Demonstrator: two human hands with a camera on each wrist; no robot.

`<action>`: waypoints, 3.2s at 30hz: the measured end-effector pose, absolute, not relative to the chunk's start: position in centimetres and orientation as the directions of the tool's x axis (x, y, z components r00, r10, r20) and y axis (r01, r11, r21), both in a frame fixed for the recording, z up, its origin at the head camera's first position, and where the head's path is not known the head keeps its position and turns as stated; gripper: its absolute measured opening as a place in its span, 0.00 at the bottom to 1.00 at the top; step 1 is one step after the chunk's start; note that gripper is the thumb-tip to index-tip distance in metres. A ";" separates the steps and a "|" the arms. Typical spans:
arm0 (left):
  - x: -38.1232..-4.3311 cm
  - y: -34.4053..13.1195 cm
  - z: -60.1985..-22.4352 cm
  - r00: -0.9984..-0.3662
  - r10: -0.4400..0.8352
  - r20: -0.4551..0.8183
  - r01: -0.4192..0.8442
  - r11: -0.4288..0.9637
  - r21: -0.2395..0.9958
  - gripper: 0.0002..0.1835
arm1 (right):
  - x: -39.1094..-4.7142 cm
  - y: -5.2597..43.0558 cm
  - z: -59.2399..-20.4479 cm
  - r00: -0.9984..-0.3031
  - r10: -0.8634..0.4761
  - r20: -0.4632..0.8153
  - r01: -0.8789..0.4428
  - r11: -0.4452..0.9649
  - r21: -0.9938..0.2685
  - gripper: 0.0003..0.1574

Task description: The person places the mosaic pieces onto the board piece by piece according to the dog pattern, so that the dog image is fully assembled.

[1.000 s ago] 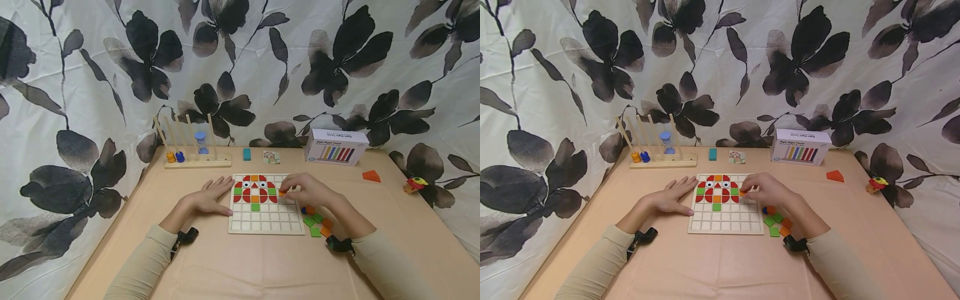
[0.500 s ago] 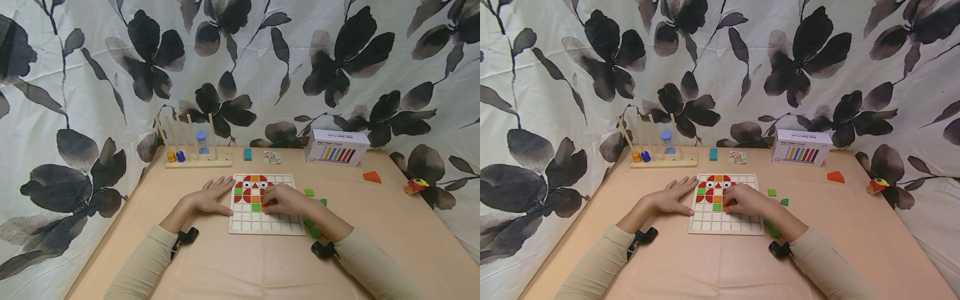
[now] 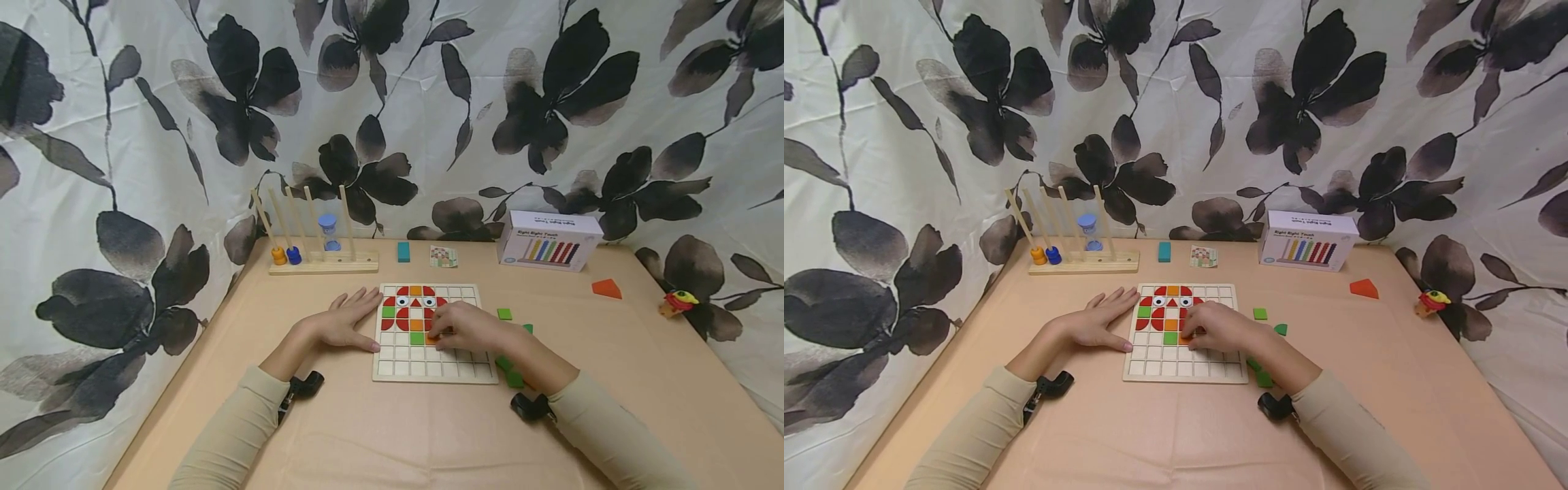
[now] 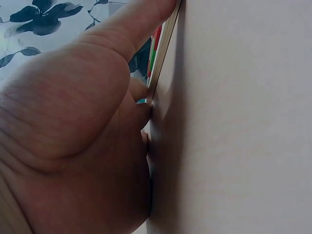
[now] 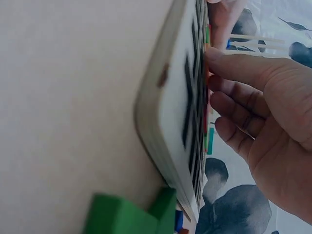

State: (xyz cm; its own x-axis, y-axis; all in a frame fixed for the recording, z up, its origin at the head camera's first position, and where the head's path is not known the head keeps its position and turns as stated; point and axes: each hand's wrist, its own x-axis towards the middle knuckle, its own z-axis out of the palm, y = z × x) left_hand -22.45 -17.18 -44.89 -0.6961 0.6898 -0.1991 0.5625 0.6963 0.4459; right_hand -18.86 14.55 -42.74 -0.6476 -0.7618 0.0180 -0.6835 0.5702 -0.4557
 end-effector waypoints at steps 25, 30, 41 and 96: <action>-22.4 -17.1 -45.2 -0.716 0.667 -0.208 0.536 0.716 0.448 0.61 | -17.6 26.9 -42.3 -0.823 -0.555 -0.118 -0.332 0.640 -0.693 0.14; -22.5 -16.9 -45.3 -0.714 0.671 -0.200 0.542 0.710 0.450 0.60 | -17.5 27.0 -43.1 -0.823 -0.545 -0.161 -0.317 0.675 -0.667 0.12; -22.4 -17.0 -45.2 -0.714 0.670 -0.203 0.540 0.711 0.451 0.60 | -18.1 26.5 -42.2 -0.837 -0.533 -0.123 -0.304 0.640 -0.705 0.06; -22.4 -17.1 -45.7 -0.704 0.685 -0.188 0.558 0.697 0.449 0.61 | -19.2 17.1 -42.3 -0.760 -0.648 -0.040 -0.498 0.621 -0.605 0.10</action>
State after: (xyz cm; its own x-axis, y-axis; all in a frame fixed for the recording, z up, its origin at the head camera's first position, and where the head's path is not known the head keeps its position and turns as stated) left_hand -22.40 -17.07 -45.71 -0.7039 0.6849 -0.1882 0.5585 0.6974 0.4491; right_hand -19.20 17.10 -42.33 -0.7605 -0.6482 -0.0396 -0.4977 0.6210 -0.6055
